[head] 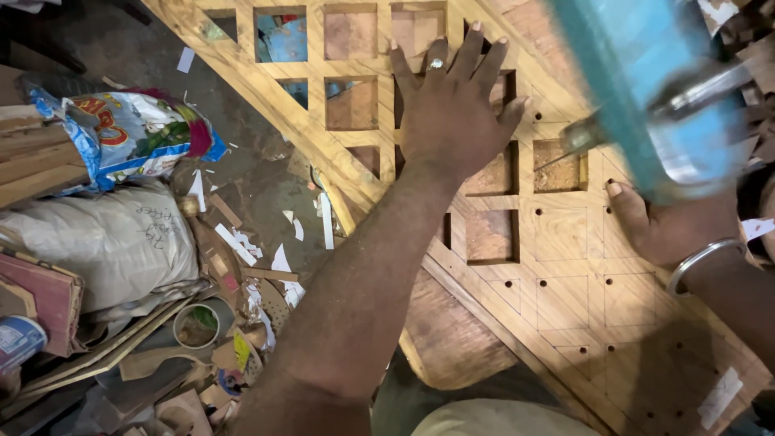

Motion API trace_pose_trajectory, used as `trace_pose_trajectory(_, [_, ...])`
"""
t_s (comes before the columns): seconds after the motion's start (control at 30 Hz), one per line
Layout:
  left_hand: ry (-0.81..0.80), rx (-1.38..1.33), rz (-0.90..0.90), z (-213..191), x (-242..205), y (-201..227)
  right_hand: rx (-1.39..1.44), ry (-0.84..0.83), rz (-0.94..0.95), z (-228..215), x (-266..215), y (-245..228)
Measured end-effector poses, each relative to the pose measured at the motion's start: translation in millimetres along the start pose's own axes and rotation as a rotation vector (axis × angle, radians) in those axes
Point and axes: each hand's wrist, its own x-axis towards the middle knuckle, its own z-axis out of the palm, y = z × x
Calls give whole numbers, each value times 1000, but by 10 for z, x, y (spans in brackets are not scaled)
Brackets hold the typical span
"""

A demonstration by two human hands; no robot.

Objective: Use a motorized fret saw to cut intricate lattice and decorative patterns into a wooden board.

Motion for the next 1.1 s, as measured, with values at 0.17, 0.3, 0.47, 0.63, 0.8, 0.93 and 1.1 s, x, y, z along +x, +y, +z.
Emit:
trace_pose_trajectory(0.17, [23,-22,-2,-10,15,-4,-275,12,-389,776,240,780])
trace_pose_trajectory(0.3, [30,-37,-5,-29,7,-44,-6,-918,-120,1448,520,1487])
trace_pose_trajectory(0.47, [64,-68,-16,-11,2,-9,32,268,-338,160,85,180])
trace_pose_trajectory(0.63, [67,-97,-16,-25,-12,-22,190,45,-119,239,105,289])
trace_pose_trajectory(0.8, [63,-88,-21,-22,-17,-17,26,152,-226,438,85,467])
trace_pose_trajectory(0.93, [31,-53,-29,-60,-20,-10,81,6,-53,504,68,511])
trace_pose_trajectory(1.1, [-22,-46,-38,-114,-19,-7,30,79,-174,721,82,747])
